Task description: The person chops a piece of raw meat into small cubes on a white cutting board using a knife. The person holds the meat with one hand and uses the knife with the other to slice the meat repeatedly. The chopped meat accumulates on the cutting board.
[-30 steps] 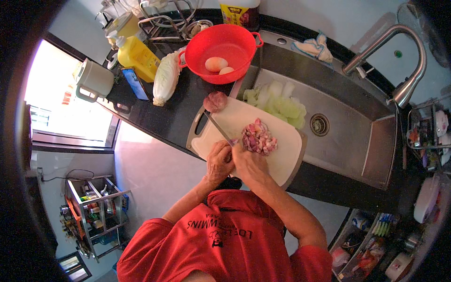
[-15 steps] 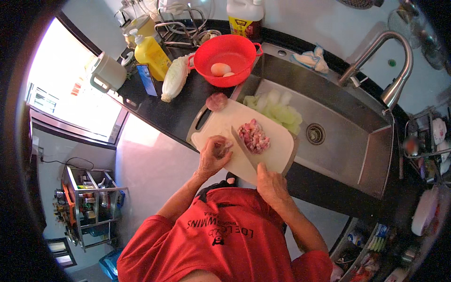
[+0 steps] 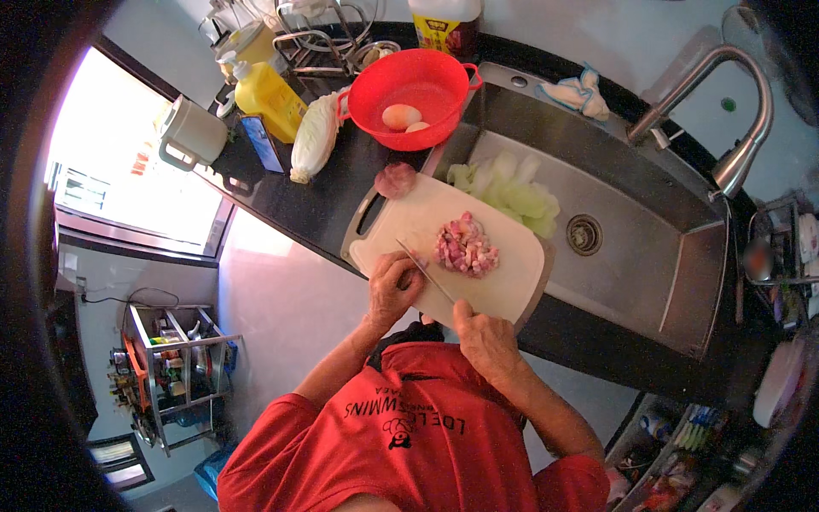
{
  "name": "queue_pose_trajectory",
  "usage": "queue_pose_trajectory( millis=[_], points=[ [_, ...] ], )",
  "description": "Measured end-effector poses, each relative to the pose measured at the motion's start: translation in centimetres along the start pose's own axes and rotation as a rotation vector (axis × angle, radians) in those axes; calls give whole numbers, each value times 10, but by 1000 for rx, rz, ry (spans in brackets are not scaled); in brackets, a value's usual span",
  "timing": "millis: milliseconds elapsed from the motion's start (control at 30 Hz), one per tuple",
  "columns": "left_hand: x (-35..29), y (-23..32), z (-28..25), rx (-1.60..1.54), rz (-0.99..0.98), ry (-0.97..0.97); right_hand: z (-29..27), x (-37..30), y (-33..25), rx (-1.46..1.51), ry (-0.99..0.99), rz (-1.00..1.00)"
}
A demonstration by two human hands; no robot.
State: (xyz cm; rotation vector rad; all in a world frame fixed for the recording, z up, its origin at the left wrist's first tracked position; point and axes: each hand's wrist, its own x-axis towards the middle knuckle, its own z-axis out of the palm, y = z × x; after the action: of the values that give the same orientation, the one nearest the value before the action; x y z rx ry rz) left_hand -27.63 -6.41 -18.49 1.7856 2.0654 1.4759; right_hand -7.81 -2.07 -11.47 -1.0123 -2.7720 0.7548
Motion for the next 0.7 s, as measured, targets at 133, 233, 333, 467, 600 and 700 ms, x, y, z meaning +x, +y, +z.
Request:
queue_pose_trajectory(
  millis=[133, 233, 333, 467, 600, 700],
  points=[
    [0, -4, 1, -2, -4, -17, -3, 15, -1, 16, -120, 41],
    [1, -5, 1, -2, -12, -29, 5, 37, -6, 7, -96, 35],
    [0, -4, 2, -7, -20, -29, 13, 75, -24, 48, -62, 25],
    [1, -6, 3, -57, -12, 13, 14, 104, -38, 60, -47, -32],
    [0, -10, 0, 1, 7, -53, 16, 79, -24, 35, -36, 14],
    [-3, -11, 0, -27, -3, -46, 7, 41, -6, -4, -112, 116]
  ],
)
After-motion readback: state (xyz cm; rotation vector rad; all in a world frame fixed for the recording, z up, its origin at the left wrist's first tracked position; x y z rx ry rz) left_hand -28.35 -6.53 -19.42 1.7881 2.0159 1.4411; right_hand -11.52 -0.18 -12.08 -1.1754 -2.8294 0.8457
